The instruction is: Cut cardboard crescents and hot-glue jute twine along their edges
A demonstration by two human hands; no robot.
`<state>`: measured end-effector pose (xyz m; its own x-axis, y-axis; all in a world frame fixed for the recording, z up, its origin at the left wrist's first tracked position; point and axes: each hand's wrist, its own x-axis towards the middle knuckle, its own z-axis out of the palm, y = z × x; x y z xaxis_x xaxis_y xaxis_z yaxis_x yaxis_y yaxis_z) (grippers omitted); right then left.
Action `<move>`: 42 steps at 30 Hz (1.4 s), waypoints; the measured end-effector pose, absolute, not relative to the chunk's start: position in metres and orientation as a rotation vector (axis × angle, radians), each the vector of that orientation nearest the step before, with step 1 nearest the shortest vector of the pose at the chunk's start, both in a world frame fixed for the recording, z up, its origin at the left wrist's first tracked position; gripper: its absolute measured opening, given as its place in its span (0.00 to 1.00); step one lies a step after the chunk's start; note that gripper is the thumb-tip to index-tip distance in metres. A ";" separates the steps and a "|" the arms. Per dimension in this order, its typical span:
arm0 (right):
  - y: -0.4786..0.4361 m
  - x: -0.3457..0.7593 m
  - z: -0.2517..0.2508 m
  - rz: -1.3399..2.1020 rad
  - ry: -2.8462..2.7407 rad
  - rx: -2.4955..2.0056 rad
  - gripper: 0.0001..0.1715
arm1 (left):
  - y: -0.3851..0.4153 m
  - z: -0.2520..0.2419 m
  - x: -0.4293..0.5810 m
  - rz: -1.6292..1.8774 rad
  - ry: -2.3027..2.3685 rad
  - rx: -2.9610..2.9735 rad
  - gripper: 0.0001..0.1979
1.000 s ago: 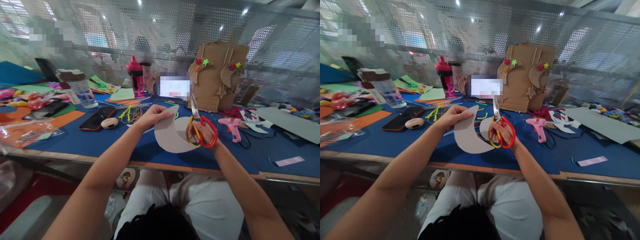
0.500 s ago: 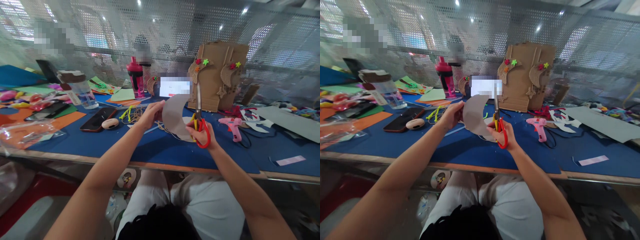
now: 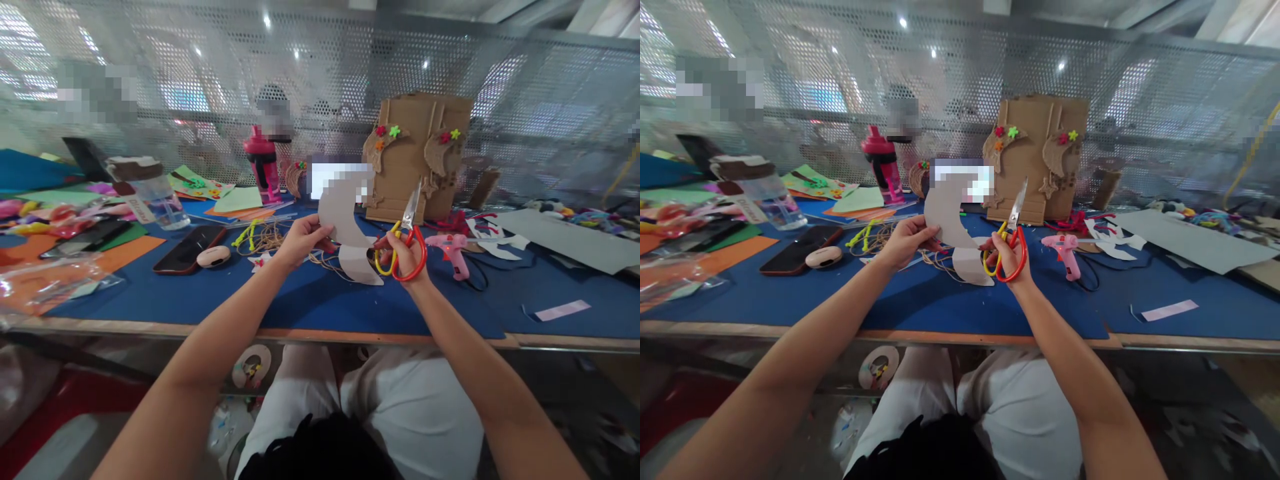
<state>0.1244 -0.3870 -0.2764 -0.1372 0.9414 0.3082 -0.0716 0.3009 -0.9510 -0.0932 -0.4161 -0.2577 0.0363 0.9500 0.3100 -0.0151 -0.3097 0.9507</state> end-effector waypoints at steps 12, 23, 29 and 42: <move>-0.385 0.124 -0.287 1.171 -1.500 -0.900 0.21 | -0.418 -0.259 -0.092 1.369 1.061 1.569 0.13; -0.380 0.125 -0.286 1.195 -1.438 -0.901 0.22 | -0.421 -0.259 -0.088 1.363 1.142 1.672 0.08; -0.377 0.126 -0.289 1.195 -1.429 -0.917 0.21 | -0.417 -0.263 -0.092 1.413 1.167 1.663 0.10; -0.377 0.129 -0.286 1.177 -1.450 -0.895 0.21 | -0.414 -0.266 -0.095 1.436 1.228 1.659 0.10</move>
